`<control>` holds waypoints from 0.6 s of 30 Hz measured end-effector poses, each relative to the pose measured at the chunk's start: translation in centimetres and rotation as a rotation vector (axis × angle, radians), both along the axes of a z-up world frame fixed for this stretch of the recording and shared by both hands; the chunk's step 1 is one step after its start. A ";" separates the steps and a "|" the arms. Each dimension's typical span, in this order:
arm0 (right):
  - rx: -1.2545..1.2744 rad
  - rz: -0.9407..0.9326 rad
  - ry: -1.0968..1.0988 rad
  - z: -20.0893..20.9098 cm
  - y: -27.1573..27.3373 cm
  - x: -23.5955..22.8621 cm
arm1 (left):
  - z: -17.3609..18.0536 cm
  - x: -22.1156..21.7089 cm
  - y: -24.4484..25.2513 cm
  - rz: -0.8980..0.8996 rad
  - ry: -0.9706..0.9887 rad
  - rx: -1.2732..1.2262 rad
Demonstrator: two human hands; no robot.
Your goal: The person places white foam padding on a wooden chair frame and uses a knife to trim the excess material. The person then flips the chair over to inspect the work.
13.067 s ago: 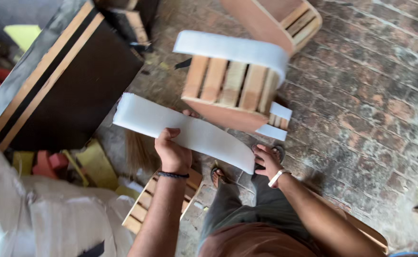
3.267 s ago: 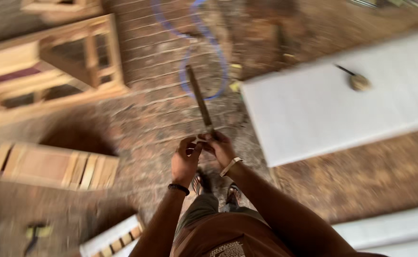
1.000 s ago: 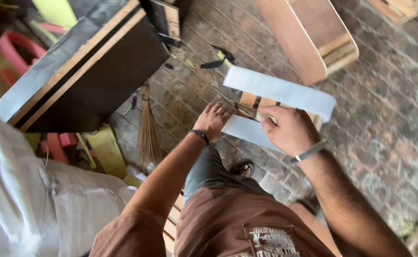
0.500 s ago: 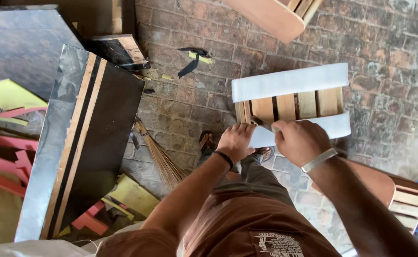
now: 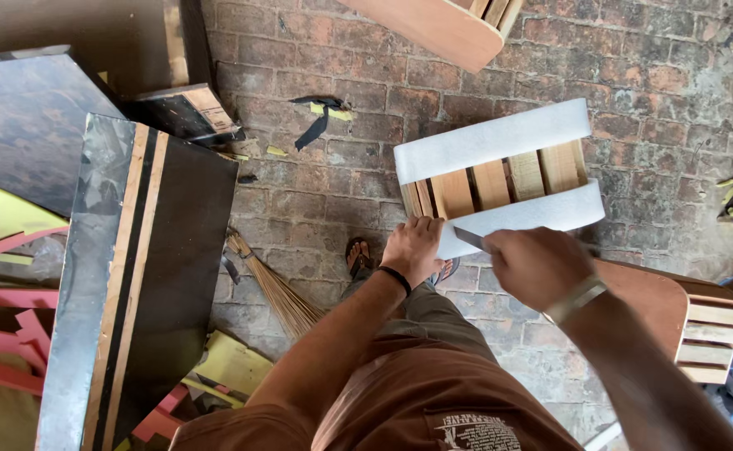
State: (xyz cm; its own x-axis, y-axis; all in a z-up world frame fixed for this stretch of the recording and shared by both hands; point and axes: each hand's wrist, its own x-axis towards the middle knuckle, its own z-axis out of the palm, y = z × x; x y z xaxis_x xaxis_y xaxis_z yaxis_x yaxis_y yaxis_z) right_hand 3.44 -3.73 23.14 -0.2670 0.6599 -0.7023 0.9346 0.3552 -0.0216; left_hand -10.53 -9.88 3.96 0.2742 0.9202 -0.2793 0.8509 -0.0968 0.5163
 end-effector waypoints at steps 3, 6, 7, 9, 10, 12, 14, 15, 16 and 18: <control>-0.033 0.013 -0.019 -0.4 -0.7 0.9 | 0.3 0.4 -0.1 0.001 0.007 -0.020; -0.011 0.098 -0.004 -5.0 -0.6 -0.6 | 0.9 0.7 -0.1 -0.006 0.030 -0.080; 0.062 0.201 0.060 -6.5 -0.8 -0.3 | 1.0 0.6 -0.4 -0.015 0.041 -0.115; 0.020 0.091 0.107 -7.8 -1.4 1.6 | 1.1 0.4 -0.6 -0.011 0.045 -0.136; 0.005 0.040 0.133 -8.0 -1.4 2.6 | 1.1 0.2 -0.2 -0.004 0.051 -0.141; 0.051 0.048 0.160 -7.1 -1.8 4.8 | 1.2 0.0 0.3 -0.021 0.084 -0.154; 0.065 0.054 0.178 -5.7 -2.4 5.0 | 1.3 -0.7 0.3 -0.013 0.100 -0.188; 0.066 0.048 0.185 -5.2 -2.5 4.3 | 1.4 -1.4 0.4 -0.004 0.102 -0.204; 0.068 0.043 0.192 -4.7 -2.4 3.3 | 1.5 -2.0 0.6 0.006 0.104 -0.220; 0.130 0.043 0.282 -3.4 -2.6 2.2 | 1.9 -2.6 0.3 0.123 0.034 -0.181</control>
